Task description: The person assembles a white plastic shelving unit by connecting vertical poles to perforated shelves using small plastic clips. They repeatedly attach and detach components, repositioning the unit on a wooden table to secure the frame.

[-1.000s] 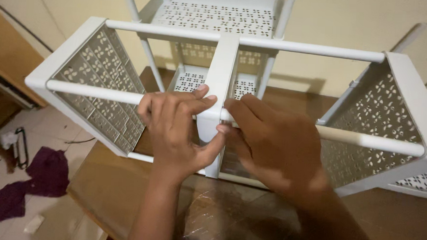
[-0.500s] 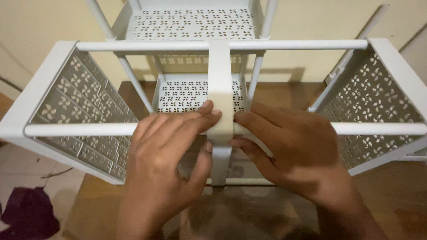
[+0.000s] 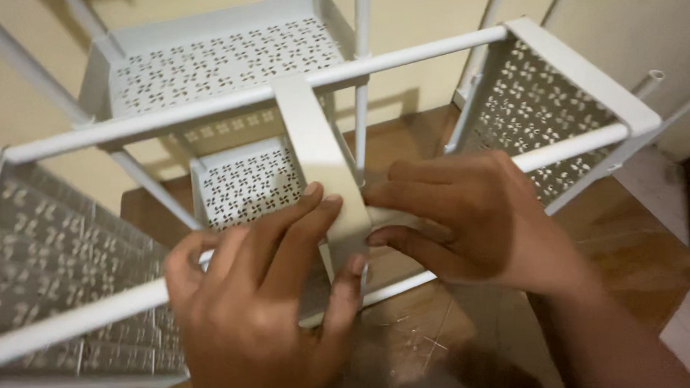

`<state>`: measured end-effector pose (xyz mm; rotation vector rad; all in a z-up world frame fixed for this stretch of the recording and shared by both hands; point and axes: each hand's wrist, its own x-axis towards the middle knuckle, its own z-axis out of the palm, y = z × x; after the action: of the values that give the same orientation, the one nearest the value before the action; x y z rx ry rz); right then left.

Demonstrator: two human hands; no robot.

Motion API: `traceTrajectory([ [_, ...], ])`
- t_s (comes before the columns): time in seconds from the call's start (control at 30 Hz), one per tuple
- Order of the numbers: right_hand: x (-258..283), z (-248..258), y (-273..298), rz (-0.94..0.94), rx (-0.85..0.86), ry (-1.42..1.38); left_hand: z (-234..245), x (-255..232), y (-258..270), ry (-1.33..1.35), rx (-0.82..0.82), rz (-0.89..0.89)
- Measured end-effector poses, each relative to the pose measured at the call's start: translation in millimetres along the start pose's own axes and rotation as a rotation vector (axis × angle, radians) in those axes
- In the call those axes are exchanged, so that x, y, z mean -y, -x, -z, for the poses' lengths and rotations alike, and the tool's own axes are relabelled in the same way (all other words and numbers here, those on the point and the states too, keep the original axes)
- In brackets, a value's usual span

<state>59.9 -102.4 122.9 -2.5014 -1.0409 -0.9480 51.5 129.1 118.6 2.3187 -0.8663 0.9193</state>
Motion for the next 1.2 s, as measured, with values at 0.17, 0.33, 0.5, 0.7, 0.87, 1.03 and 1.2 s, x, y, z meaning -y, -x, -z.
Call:
traceTrajectory([
  [0.17, 13, 1, -13, -0.023, 0.072, -0.016, 5, 12, 6, -0.055, -0.051, -0.010],
  [0.33, 24, 7, -27, -0.069, 0.148, 0.033, 19, 15, 12, -0.010, -0.057, -0.007],
  [0.5, 33, 4, -31, -0.094, 0.160, 0.079, 20, 15, 20, -0.011, -0.092, -0.019],
  [0.7, 36, 8, -32, -0.116, 0.179, 0.107, 5, 22, 23, -0.052, -0.139, -0.081],
  [0.87, 48, 11, -24, -0.057, 0.140, 0.227, -14, 24, 25, -0.154, -0.190, -0.082],
  [1.03, 53, 13, -28, -0.110, 0.161, 0.214, -11, 18, 27, -0.111, -0.203, -0.058],
  [1.2, 52, 13, -32, -0.143, 0.229, 0.203, -4, 17, 23, -0.137, -0.169, -0.064],
])
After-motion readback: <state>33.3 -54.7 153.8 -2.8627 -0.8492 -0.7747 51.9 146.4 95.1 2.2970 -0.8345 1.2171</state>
